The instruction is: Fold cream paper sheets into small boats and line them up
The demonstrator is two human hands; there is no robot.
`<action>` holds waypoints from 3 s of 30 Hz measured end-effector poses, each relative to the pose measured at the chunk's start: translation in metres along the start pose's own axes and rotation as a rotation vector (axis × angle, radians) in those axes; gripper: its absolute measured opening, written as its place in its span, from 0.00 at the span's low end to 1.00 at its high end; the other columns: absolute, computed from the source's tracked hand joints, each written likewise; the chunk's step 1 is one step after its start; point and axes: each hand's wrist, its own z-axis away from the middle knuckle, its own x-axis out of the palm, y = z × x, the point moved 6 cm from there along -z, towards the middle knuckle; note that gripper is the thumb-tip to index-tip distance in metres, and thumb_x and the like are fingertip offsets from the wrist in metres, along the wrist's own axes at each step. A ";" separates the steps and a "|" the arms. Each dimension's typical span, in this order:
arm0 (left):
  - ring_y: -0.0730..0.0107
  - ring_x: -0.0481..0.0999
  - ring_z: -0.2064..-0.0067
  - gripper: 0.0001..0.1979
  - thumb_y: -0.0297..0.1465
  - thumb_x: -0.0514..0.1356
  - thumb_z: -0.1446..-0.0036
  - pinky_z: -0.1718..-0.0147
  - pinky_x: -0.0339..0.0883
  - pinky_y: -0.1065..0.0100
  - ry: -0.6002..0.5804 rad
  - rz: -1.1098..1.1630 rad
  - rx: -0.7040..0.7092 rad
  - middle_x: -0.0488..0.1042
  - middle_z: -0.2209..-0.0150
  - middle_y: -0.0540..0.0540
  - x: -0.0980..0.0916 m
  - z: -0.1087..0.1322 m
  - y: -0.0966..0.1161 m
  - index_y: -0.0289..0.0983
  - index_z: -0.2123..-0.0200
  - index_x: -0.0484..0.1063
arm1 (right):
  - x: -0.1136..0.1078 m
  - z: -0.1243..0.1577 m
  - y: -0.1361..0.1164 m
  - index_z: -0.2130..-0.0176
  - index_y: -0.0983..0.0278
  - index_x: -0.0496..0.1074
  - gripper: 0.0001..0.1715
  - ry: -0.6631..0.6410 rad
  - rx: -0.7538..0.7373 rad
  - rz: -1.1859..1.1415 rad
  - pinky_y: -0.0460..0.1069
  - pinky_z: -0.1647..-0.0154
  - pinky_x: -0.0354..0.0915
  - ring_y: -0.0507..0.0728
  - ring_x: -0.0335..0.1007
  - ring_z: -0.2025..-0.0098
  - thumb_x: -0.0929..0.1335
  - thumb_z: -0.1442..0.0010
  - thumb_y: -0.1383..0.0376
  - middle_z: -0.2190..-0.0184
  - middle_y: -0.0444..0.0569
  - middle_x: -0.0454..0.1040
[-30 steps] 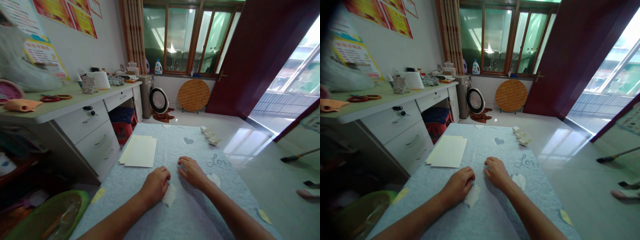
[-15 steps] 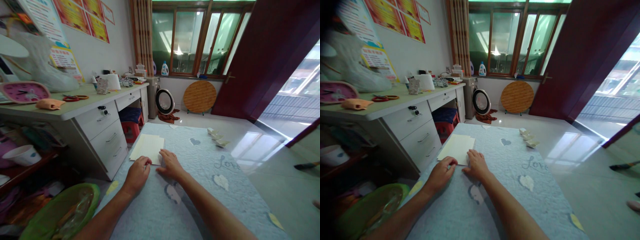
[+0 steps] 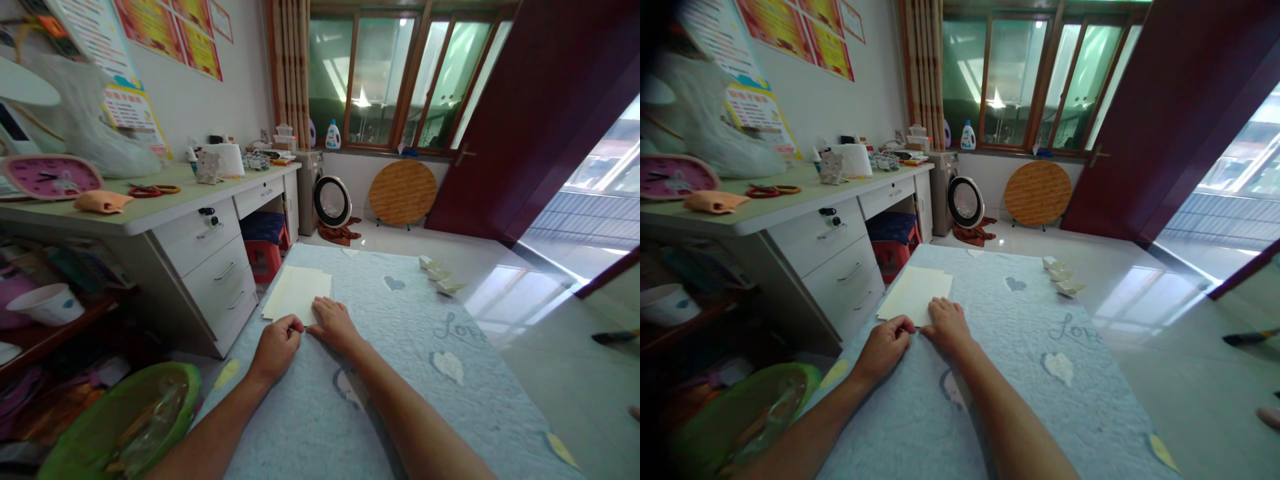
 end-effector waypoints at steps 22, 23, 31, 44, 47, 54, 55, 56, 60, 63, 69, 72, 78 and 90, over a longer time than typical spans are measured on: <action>0.66 0.77 0.56 0.20 0.25 0.60 0.54 0.59 0.70 0.68 0.237 0.583 -0.277 0.73 0.56 0.43 0.006 0.000 -0.027 0.36 0.55 0.67 | -0.018 0.001 0.006 0.49 0.60 0.73 0.21 0.004 -0.023 0.095 0.54 0.45 0.60 0.62 0.68 0.47 0.71 0.41 0.59 0.47 0.53 0.73; 0.67 0.76 0.54 0.22 0.26 0.61 0.52 0.56 0.70 0.67 0.307 0.622 -0.265 0.72 0.53 0.42 0.002 -0.001 -0.030 0.37 0.52 0.64 | -0.018 0.001 0.005 0.50 0.59 0.73 0.19 0.001 -0.025 0.103 0.54 0.45 0.60 0.61 0.67 0.47 0.71 0.41 0.59 0.47 0.53 0.72; 0.67 0.78 0.67 0.19 0.35 0.59 0.44 0.71 0.74 0.67 0.324 0.643 -0.287 0.73 0.65 0.46 -0.001 -0.023 -0.043 0.36 0.51 0.63 | -0.018 0.003 0.006 0.54 0.61 0.75 0.15 -0.009 -0.038 0.122 0.56 0.45 0.59 0.62 0.68 0.48 0.70 0.42 0.63 0.50 0.53 0.74; 0.62 0.79 0.65 0.16 0.31 0.54 0.47 0.75 0.69 0.70 0.177 0.506 -0.191 0.78 0.63 0.42 0.006 -0.032 -0.037 0.34 0.55 0.70 | -0.003 -0.031 0.001 0.50 0.67 0.72 0.34 0.063 0.009 -0.022 0.53 0.51 0.62 0.63 0.68 0.51 0.76 0.50 0.51 0.52 0.58 0.73; 0.63 0.80 0.66 0.17 0.29 0.53 0.48 0.75 0.70 0.70 0.177 0.507 -0.193 0.78 0.63 0.42 0.007 -0.032 -0.037 0.34 0.54 0.68 | 0.001 -0.036 0.007 0.51 0.67 0.74 0.35 0.076 0.039 -0.048 0.54 0.52 0.62 0.63 0.68 0.52 0.78 0.52 0.51 0.53 0.58 0.73; 0.62 0.80 0.65 0.17 0.28 0.53 0.47 0.75 0.70 0.70 0.171 0.475 -0.183 0.78 0.61 0.41 0.008 -0.032 -0.038 0.34 0.53 0.66 | 0.003 -0.039 0.015 0.53 0.64 0.76 0.31 0.082 0.067 -0.144 0.52 0.52 0.62 0.62 0.67 0.51 0.79 0.55 0.55 0.53 0.55 0.72; 0.62 0.80 0.65 0.17 0.28 0.52 0.47 0.75 0.70 0.70 0.169 0.466 -0.184 0.78 0.62 0.41 0.008 -0.032 -0.038 0.34 0.53 0.66 | 0.003 -0.039 0.016 0.54 0.64 0.76 0.30 0.082 0.068 -0.160 0.52 0.52 0.62 0.62 0.67 0.51 0.79 0.55 0.56 0.53 0.55 0.72; 0.62 0.80 0.65 0.17 0.28 0.52 0.47 0.75 0.70 0.69 0.168 0.454 -0.184 0.78 0.62 0.41 0.008 -0.032 -0.039 0.34 0.52 0.65 | 0.003 -0.039 0.016 0.54 0.63 0.76 0.29 0.083 0.070 -0.176 0.52 0.52 0.62 0.61 0.67 0.51 0.79 0.55 0.57 0.53 0.55 0.72; 0.59 0.79 0.61 0.21 0.29 0.54 0.46 0.67 0.74 0.61 0.228 0.369 -0.186 0.76 0.57 0.39 0.002 -0.031 -0.041 0.35 0.48 0.61 | 0.001 -0.040 0.017 0.59 0.63 0.77 0.17 0.101 0.081 -0.234 0.50 0.53 0.60 0.58 0.67 0.54 0.76 0.52 0.65 0.56 0.51 0.74; 0.52 0.71 0.45 0.26 0.27 0.58 0.49 0.46 0.65 0.48 0.362 0.237 -0.155 0.68 0.45 0.35 -0.009 -0.026 -0.038 0.36 0.45 0.59 | 0.000 -0.039 0.019 0.66 0.65 0.77 0.07 0.129 0.109 -0.285 0.48 0.56 0.60 0.56 0.68 0.58 0.70 0.49 0.71 0.62 0.50 0.75; 0.50 0.63 0.38 0.23 0.25 0.55 0.46 0.38 0.54 0.46 0.248 -0.328 0.170 0.67 0.41 0.36 0.006 -0.019 -0.011 0.35 0.45 0.65 | -0.001 -0.030 0.030 0.68 0.65 0.75 0.10 0.211 0.211 -0.440 0.46 0.65 0.60 0.54 0.66 0.67 0.65 0.50 0.72 0.71 0.46 0.75; 0.54 0.62 0.35 0.23 0.26 0.54 0.41 0.36 0.51 0.47 -0.064 -0.445 0.253 0.67 0.38 0.38 0.033 -0.015 -0.008 0.36 0.42 0.66 | -0.001 -0.027 0.034 0.71 0.65 0.74 0.08 0.229 0.222 -0.554 0.45 0.68 0.60 0.53 0.66 0.71 0.65 0.52 0.70 0.75 0.43 0.74; 0.53 0.56 0.32 0.25 0.34 0.53 0.35 0.35 0.49 0.48 -0.218 -0.597 0.289 0.61 0.34 0.41 0.048 -0.008 -0.005 0.38 0.36 0.62 | -0.005 -0.018 0.045 0.66 0.66 0.75 0.14 0.312 0.257 -0.788 0.46 0.67 0.64 0.55 0.70 0.68 0.63 0.52 0.65 0.71 0.45 0.77; 0.49 0.50 0.30 0.23 0.37 0.54 0.35 0.35 0.46 0.45 -0.240 -0.616 0.296 0.56 0.31 0.41 0.049 -0.003 -0.003 0.46 0.38 0.65 | -0.014 0.010 0.088 0.69 0.63 0.68 0.13 0.585 0.504 -0.919 0.46 0.75 0.62 0.54 0.68 0.74 0.64 0.52 0.57 0.75 0.44 0.73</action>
